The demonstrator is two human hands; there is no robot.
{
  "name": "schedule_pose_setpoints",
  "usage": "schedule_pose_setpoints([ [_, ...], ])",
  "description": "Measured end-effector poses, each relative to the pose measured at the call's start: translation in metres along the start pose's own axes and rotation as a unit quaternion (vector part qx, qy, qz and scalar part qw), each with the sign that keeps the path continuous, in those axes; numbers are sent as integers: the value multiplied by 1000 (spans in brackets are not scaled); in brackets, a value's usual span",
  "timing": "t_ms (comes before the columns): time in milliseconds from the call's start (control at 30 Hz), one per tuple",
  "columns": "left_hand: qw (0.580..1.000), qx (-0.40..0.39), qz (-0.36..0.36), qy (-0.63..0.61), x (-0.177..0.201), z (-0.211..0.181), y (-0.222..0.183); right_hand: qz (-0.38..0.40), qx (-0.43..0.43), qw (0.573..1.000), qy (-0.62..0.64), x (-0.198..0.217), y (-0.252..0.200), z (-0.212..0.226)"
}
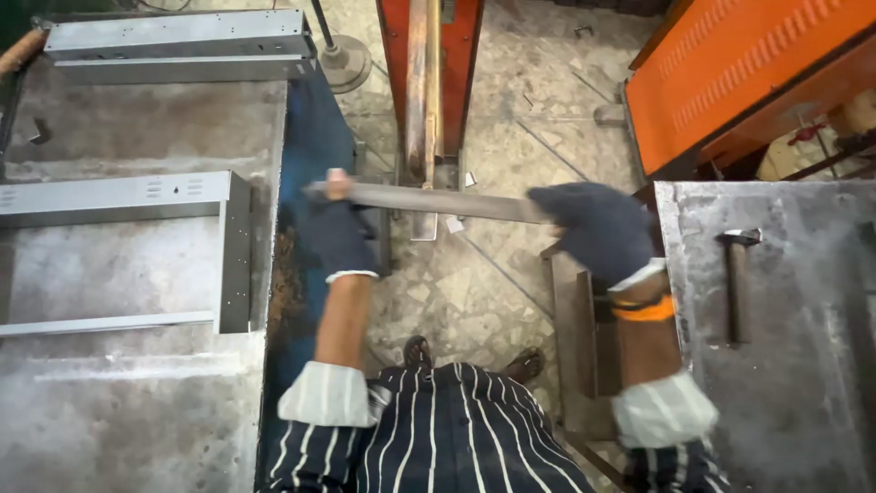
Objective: Manually aligning metal components and using a spot welding machine to fuse them together.
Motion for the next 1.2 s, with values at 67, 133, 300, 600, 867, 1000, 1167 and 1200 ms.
schedule_pose_setpoints([
  [67,997,-47,18,-58,27,18,45,-2,-24,1000,-13,-14,18,33],
  [133,988,-92,39,-117,34,2,57,-5,-49,998,-29,-23,27,42],
  [300,994,-74,73,-27,-1,9,8,21,-70,997,16,-11,3,-19],
  [600,997,22,-57,-54,67,19,62,-10,-16,1000,-1,-57,29,54],
  [867,991,82,86,54,62,147,5,156,-222,962,7,-108,-84,-20],
  [1000,881,275,378,67,-51,167,-123,33,-376,921,91,-68,-203,-93],
  [1167,805,253,521,129,-115,190,-207,-48,-536,841,-54,-6,-298,-152],
  [1200,781,249,559,128,-128,190,-223,-68,-557,821,-108,3,-315,-166],
])
Point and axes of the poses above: each hand's wrist, its own y-axis towards the middle knuckle, its own x-axis out of the back of the hand, z = x × y, the point moved 9 cm from there along y, towards the middle knuckle, and after that the axes turned 1 degree about x, right-handed, at the moved point
